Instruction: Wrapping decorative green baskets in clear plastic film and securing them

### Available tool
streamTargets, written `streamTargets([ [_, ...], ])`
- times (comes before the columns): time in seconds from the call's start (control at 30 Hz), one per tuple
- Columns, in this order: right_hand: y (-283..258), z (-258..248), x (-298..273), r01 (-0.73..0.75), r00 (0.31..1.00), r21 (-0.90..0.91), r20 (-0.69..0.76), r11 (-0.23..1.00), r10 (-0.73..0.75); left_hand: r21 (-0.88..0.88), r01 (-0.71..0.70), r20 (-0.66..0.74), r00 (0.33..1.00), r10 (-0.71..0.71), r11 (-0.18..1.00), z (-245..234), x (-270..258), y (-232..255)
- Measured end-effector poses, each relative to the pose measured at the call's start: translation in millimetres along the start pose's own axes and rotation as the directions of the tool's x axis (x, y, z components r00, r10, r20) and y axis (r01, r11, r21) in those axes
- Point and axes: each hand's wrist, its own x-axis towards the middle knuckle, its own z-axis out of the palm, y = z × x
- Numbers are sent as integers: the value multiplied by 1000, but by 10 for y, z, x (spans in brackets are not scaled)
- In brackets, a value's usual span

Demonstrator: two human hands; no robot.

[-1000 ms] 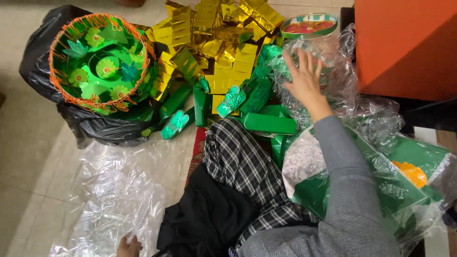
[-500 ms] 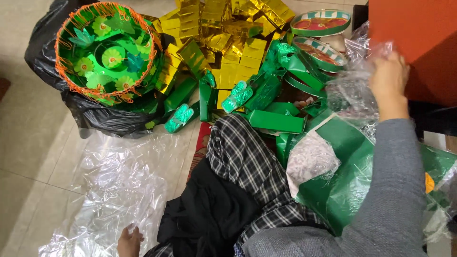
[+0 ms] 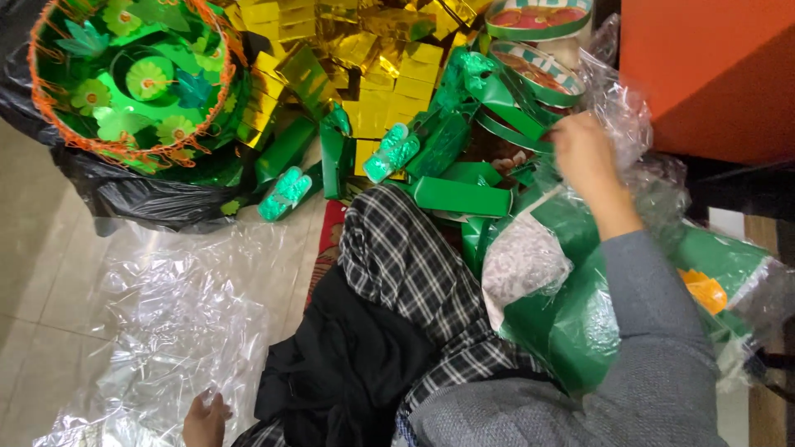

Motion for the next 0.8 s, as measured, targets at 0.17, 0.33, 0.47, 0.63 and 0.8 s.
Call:
streamTargets([
  [0.17,-316,142,-148,-307,586,507,768,805,-260,21,-30,14,999,29,999,-34,-29,11],
  [0.33,951,910,14,-148,884,-436,344,888,316,-37,-2,59,998,4,999,-61,-109,103],
  [0.47,756,433,-182,-328,798,-176,475,928,372,-5,-19,47,999,19,1000,-25,-43,44],
  [0.63,427,329,-233,-349,680,-100,657,932,325,-120,-46,53,997,53,992,-58,-140,149],
  [0.8,516,406,-134,-445,759,170,593,879,269,-192,4,76,997,11,981,-152,-316,346],
])
